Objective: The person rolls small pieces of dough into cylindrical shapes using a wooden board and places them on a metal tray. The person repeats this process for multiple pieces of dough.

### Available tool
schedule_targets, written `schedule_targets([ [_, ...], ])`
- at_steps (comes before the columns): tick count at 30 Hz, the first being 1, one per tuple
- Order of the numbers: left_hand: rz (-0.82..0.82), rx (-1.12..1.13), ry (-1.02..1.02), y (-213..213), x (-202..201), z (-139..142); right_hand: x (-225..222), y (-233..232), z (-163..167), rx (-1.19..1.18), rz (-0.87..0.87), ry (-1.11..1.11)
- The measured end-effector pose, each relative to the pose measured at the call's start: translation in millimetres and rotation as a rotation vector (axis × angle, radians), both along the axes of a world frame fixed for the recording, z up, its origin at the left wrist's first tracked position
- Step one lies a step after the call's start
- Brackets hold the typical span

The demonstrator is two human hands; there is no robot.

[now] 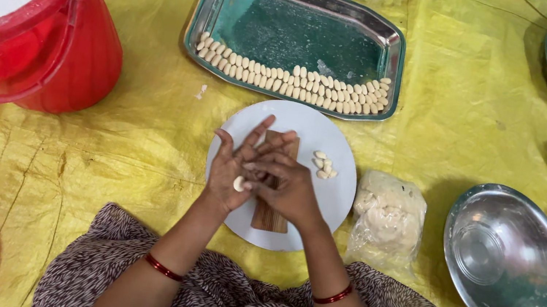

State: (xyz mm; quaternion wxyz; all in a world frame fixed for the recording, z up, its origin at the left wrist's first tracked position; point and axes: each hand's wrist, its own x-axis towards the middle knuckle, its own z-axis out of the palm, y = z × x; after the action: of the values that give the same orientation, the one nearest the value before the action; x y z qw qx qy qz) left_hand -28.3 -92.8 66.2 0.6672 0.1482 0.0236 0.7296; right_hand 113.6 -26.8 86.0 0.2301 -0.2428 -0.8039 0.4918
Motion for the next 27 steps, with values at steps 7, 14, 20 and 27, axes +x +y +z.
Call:
schedule_targets([
  [7, 0.246, -0.128, 0.597, 0.5, -17.6, 0.5, -16.2, -20.1, 9.7, 0.005, 0.005, 0.154],
  [14, 0.386, -0.304, 0.144, 6.8, -14.0, -29.8, -14.5, -20.1, -4.3, -0.359, 0.042, 0.203],
  [20, 0.598, -0.799, 0.075, 8.5, -2.8, -51.9, -15.8, -15.9, -9.3, -0.066, -0.174, 0.052],
  [27, 0.84, -0.67, 1.86, -1.1, 13.9, -10.6, 6.4, 41.1, -37.1, 0.32, -0.411, -0.253],
])
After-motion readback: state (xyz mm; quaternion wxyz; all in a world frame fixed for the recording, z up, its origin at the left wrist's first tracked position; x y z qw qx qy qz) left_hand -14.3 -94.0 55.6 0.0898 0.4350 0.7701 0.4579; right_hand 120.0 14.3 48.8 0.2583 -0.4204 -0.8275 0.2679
